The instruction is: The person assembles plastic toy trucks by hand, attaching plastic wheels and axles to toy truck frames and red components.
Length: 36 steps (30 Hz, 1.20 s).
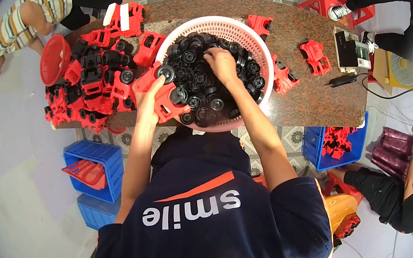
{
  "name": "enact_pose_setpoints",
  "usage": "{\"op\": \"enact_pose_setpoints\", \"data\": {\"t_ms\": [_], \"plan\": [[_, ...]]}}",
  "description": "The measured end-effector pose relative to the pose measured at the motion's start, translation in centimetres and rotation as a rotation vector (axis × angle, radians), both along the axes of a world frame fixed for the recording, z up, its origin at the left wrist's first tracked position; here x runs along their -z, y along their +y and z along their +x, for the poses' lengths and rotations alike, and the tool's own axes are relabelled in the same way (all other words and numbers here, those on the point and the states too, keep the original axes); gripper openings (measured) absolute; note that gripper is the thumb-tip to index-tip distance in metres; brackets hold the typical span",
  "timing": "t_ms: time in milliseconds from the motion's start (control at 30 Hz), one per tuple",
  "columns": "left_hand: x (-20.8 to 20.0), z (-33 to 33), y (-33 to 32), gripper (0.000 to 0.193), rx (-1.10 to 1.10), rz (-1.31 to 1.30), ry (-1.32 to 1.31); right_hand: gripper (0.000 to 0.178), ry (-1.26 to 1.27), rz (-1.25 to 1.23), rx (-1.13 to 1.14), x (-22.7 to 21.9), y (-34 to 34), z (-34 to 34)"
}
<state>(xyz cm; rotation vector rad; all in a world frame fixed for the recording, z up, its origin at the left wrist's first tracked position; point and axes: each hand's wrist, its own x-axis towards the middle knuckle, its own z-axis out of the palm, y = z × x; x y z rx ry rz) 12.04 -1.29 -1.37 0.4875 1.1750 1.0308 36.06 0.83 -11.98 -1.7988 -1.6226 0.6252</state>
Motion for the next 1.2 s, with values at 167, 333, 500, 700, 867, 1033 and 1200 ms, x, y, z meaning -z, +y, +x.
{"op": "enact_pose_setpoints", "data": {"t_ms": [167,333,500,700,867,1033,1200], "plan": [[1.3,-0.6,0.8,0.088,-0.089,0.012,0.080,0.023,0.981,-0.296,-0.134,-11.4,-5.1,-1.4],[-0.9,0.4,0.1,0.063,-0.042,0.044,0.162,0.024,0.884,-0.256,-0.192,-11.5,-7.8,-5.5],[0.7,-1.6,0.0,0.084,0.073,0.032,0.018,0.022,0.645,-0.107,-0.122,-11.7,-9.2,-7.0],[-0.2,-1.3,-0.8,0.031,0.072,0.045,0.055,0.019,0.723,-0.022,-0.160,-11.9,-10.2,-7.3],[-1.2,-0.9,-0.4,0.034,0.040,0.050,0.004,0.017,0.981,-0.031,-0.029,-12.0,-10.3,-7.9],[-2.1,-0.1,-0.5,0.035,-0.026,0.035,0.081,0.019,0.668,0.021,-0.101,-11.8,-10.4,-7.8],[0.5,-1.9,0.4,0.083,0.177,-0.065,-0.094,0.038,0.418,-0.034,-0.091,-11.6,-10.5,-8.4]]}}
